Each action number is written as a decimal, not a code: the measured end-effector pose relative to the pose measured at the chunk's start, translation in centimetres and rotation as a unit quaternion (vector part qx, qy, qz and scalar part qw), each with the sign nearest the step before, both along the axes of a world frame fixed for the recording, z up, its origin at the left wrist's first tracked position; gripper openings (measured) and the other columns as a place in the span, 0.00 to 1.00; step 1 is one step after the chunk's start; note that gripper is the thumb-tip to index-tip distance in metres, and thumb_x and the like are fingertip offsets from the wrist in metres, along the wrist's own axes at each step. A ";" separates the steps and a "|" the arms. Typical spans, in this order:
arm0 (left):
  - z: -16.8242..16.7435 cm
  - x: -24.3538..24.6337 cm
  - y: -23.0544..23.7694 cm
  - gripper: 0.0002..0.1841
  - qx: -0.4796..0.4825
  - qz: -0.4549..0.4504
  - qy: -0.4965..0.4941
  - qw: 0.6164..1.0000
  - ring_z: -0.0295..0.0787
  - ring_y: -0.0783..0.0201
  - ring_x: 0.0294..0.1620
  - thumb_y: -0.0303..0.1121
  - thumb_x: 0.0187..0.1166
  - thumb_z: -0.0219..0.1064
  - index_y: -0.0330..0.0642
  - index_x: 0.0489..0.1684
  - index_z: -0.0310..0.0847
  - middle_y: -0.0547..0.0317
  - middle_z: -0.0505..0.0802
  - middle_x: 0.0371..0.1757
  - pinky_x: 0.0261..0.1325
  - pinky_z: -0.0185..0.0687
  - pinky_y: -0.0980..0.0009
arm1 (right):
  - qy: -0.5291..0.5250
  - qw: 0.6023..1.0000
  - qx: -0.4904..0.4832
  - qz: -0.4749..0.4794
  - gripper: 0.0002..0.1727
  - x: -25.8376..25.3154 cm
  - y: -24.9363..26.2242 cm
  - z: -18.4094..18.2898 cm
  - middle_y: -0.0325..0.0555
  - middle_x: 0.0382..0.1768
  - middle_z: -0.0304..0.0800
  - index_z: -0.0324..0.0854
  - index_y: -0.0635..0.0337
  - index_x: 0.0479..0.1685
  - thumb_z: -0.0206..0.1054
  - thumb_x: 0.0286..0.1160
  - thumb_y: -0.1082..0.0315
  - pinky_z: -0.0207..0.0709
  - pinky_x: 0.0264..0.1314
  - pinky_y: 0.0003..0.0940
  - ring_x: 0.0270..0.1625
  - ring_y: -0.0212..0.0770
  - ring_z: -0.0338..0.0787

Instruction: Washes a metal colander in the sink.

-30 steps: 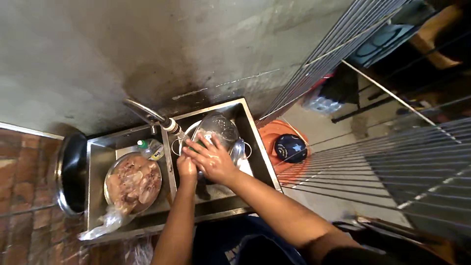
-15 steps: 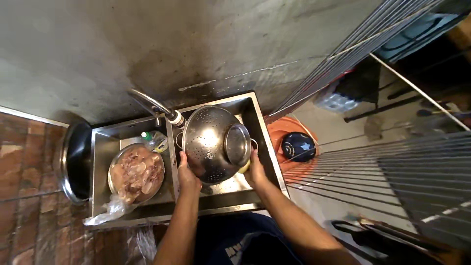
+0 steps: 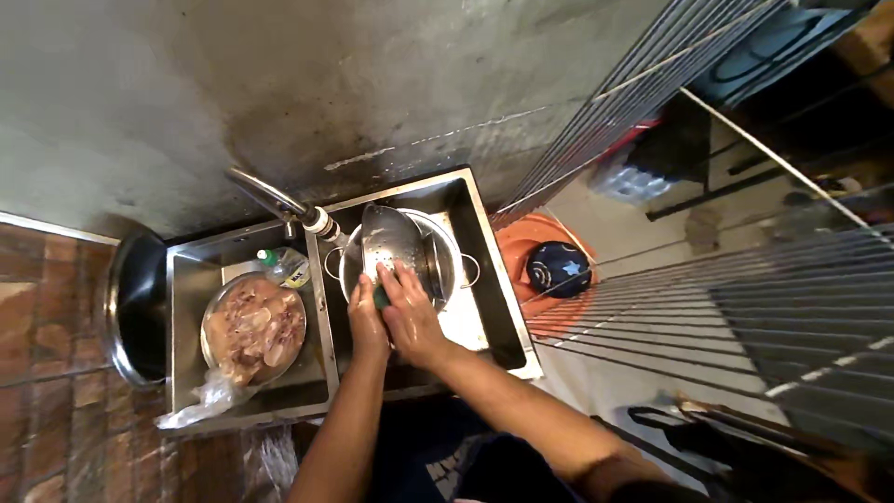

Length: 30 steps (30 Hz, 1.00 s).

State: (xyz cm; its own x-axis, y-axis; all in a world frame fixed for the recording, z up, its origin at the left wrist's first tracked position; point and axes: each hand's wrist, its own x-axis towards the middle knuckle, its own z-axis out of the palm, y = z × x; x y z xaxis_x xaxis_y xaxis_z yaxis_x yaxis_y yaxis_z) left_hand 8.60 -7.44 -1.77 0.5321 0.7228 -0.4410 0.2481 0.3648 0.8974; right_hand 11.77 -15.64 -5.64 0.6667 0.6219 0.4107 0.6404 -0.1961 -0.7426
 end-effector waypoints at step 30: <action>-4.1 -0.7 6.1 0.28 0.074 0.098 0.059 0.991 0.90 0.60 0.47 0.52 0.94 0.46 0.35 0.53 0.85 0.48 0.91 0.44 0.54 0.87 0.58 | -0.016 0.987 -0.162 0.000 0.26 9.2 7.0 0.8 0.56 0.72 0.82 0.83 0.57 0.68 0.61 0.85 0.46 0.69 0.73 0.68 0.75 0.60 0.80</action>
